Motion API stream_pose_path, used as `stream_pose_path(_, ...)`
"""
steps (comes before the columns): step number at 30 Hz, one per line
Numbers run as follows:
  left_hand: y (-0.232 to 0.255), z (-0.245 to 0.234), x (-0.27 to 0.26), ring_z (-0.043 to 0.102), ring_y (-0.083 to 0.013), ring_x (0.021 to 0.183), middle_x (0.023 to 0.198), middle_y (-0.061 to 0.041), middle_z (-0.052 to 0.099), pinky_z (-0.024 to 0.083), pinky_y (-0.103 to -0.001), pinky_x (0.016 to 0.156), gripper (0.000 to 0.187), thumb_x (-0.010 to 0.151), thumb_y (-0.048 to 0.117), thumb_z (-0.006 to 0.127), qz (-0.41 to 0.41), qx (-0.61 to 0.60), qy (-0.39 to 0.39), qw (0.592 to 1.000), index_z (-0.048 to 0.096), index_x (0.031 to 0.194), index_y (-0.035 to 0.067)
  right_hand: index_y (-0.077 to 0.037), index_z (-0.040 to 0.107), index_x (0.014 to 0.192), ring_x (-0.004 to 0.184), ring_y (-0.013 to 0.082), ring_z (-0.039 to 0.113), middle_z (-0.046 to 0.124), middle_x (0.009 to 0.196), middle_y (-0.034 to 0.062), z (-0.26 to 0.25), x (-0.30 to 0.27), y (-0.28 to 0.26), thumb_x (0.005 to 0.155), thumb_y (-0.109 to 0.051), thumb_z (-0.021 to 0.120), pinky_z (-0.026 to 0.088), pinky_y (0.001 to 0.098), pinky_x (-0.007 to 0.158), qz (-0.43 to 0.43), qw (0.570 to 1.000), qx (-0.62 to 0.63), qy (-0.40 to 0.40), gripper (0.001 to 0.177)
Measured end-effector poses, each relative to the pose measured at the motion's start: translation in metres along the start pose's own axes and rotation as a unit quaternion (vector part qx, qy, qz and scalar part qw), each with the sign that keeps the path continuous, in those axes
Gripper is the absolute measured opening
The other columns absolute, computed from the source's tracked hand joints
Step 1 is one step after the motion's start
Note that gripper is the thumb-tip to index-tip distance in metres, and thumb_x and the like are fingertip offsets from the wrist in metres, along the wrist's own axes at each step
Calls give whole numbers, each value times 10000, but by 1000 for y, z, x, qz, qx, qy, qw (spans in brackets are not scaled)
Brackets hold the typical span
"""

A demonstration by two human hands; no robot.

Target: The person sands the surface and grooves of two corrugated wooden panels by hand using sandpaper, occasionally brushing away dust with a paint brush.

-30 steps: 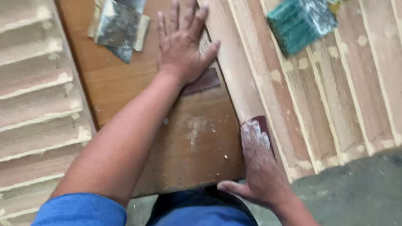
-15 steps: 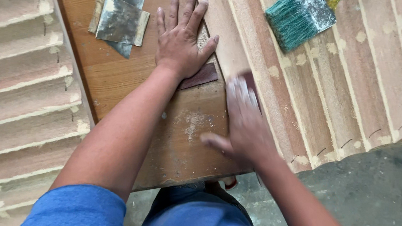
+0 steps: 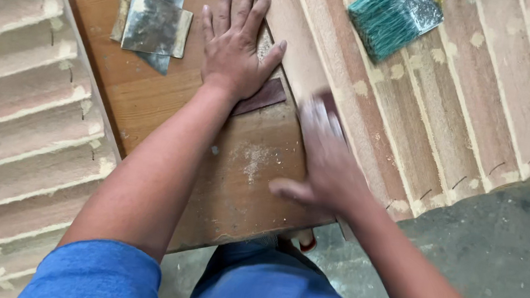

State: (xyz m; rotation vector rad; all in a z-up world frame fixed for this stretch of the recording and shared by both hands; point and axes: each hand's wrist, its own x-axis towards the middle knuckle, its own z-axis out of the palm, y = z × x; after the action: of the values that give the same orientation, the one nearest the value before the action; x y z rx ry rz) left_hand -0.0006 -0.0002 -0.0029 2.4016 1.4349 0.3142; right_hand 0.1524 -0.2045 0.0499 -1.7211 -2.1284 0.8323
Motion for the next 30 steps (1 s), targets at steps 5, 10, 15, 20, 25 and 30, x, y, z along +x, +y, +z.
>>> stream_pose_path(5, 5, -4, 0, 83, -390, 1559, 1696, -25, 166, 22, -656, 1235, 752, 959, 630, 510, -20, 8, -24, 999, 320, 1604, 293, 103, 64, 1592, 1566, 434, 114, 102, 1676, 313, 37, -88, 15, 677, -856, 720, 142, 534, 1253, 16, 997, -72, -16, 1478)
stream_pose_path(10, -2, 3, 2, 133, -393, 1547, 1684, -26, 242, 73, -666, 1218, 761, 955, 639, 554, -5, 26, 8, 1000, 359, 1597, 279, 58, 83, 1601, 1565, 449, 58, 63, 1672, 320, 1, 46, 5, 757, -821, 682, 134, 557, 1244, 18, 999, -34, -19, 1358)
stream_pose_path(15, 2, 1, 1, 120, -397, 1539, 1679, -49, 236, 59, -662, 1211, 743, 955, 626, 531, -3, 13, 1, 1000, 374, 1583, 262, 69, 138, 1589, 1555, 449, 153, 192, 1655, 317, -6, 39, 8, 879, -634, 704, 149, 510, 1265, 3, 1000, 16, 14, 1148)
stream_pose_path(20, 0, 4, -2, 126, -400, 1538, 1680, -34, 231, 63, -664, 1213, 746, 959, 647, 515, -1, 17, 5, 1000, 364, 1590, 279, -32, 122, 1616, 1540, 289, 116, 128, 1680, 158, 8, -2, 15, 939, -965, 76, -70, 568, 1242, 37, 950, -307, -37, 1153)
stream_pose_path(25, 0, 6, 1, 119, -408, 1520, 1663, -87, 274, 26, -666, 1193, 726, 948, 639, 500, 0, -3, 7, 1000, 394, 1553, 252, 15, 224, 1594, 1562, 312, 186, 276, 1657, 167, 13, -88, 12, 839, -963, 239, 15, 606, 1264, 5, 944, -327, -46, 1236)
stream_pose_path(30, -2, 7, 1, 126, -419, 1519, 1658, -101, 301, 19, -661, 1194, 743, 943, 640, 487, -1, 5, 7, 1000, 373, 1564, 250, -3, 54, 1644, 1569, 285, 49, 55, 1721, 132, -2, -19, 11, 871, -971, 238, 24, 623, 1199, -6, 946, -322, -46, 1253)
